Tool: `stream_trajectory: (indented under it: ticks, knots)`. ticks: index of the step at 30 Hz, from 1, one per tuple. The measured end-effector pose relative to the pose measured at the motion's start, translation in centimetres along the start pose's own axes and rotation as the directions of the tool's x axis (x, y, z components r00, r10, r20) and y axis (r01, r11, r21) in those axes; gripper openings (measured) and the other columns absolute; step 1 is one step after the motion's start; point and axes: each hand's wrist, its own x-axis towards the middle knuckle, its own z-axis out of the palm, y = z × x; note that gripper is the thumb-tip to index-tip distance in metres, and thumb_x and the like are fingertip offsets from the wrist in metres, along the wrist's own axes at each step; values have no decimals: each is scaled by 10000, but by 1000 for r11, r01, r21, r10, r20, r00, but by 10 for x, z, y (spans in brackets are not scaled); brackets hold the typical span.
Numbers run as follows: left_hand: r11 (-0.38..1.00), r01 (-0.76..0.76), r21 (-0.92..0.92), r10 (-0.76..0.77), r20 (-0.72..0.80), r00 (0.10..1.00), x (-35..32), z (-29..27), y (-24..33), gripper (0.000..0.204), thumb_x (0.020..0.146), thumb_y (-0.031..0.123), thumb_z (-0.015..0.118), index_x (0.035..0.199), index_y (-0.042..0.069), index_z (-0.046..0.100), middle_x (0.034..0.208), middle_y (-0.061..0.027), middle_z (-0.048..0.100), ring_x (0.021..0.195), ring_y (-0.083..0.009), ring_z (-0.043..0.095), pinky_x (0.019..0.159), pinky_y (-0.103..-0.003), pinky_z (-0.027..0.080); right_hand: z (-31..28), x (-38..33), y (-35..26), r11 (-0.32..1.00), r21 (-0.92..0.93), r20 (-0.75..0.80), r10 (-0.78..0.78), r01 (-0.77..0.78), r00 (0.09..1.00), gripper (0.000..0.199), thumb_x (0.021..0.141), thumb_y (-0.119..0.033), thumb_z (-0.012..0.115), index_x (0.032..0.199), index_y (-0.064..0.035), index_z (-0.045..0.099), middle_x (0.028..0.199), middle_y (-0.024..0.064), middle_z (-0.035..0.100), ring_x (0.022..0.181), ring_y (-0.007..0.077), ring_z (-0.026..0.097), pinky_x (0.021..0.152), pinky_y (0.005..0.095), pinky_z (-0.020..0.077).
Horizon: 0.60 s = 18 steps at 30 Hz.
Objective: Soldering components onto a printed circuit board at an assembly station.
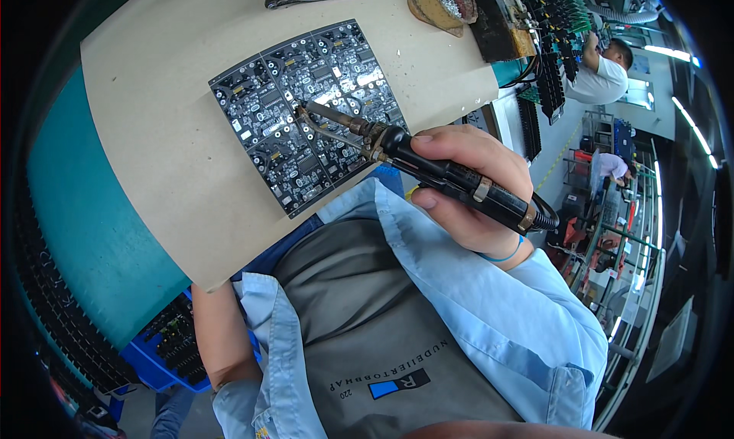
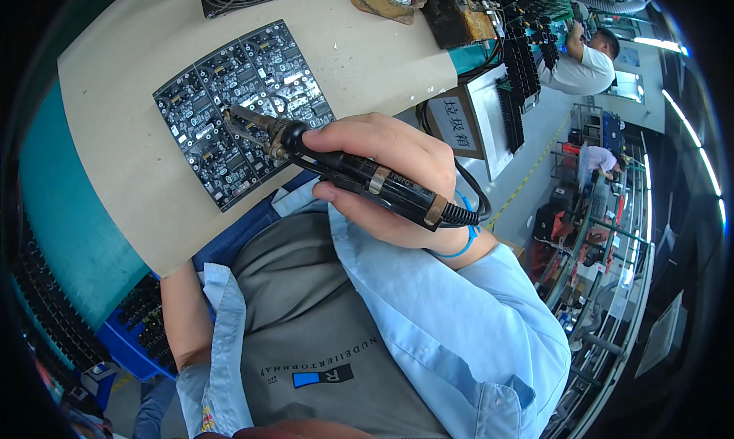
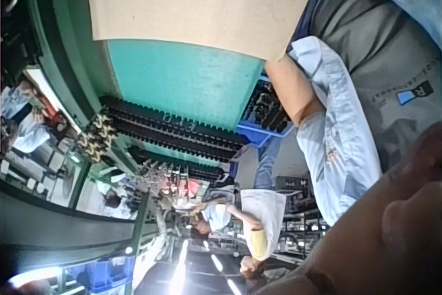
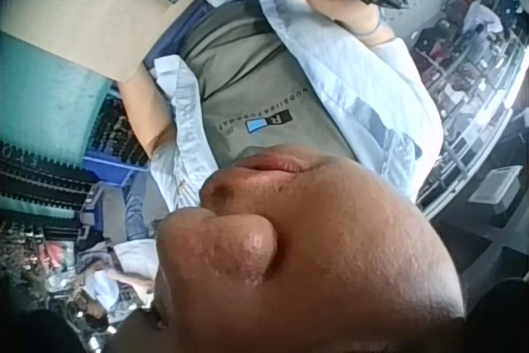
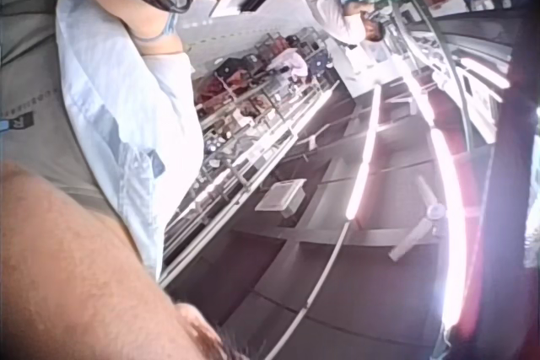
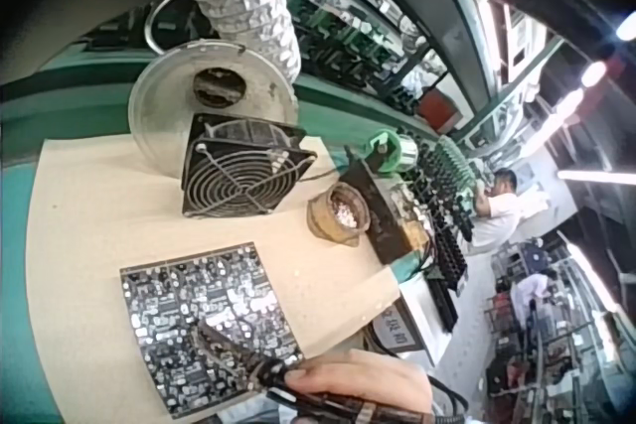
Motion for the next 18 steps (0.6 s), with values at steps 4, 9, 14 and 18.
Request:
stream_trajectory:
  ticks: [4, 9, 14, 18]
  knots:
    - [1000, 2, 0, -2, 2, 1000, -1, -1, -1, 436, 983, 252, 659, 1359, 35, 625, 1369, -196, 645, 1274, -405, 591, 1057, -473, 473, -1, -2, 0, 1000, -9, -6, -9, 9, 1000, 481, 725, -15, 871, 1178, 10, 709, 1047, 165, 752, 901, 294, 753, 793, 346, 597]
    - [1000, 4, 2, -4, 9, 1000, -1, -1, -1, 437, 983, 248, 659, 1362, 33, 622, 1372, -196, 643, 1277, -406, 589, 1058, -472, 472, -2, -2, 0, 1000, 6, -17, -7, 8, 1000, 482, 730, -13, 872, 1181, 15, 706, 1055, 169, 751, 897, 292, 750, 790, 346, 595]
    - [1000, 5, 0, -5, 12, 1000, 3, -1, -4, 438, 983, 245, 659, 1364, 32, 620, 1376, -196, 642, 1279, -406, 588, 1060, -472, 471, -2, -1, 0, 1000, 3, -8, -3, 3, 1000, 473, 740, -17, 870, 1182, 18, 705, 1059, 170, 751, 903, 289, 749, 792, 347, 594]
    - [1000, 5, 1, -5, 24, 1000, 4, -4, -7, 439, 983, 242, 659, 1367, 31, 618, 1379, -195, 641, 1281, -406, 587, 1061, -472, 470, -1, -4, 3, 999, 15, -55, -27, 28, 998, 459, 749, -17, 864, 1179, 19, 707, 1059, 168, 751, 903, 285, 749, 793, 345, 593]
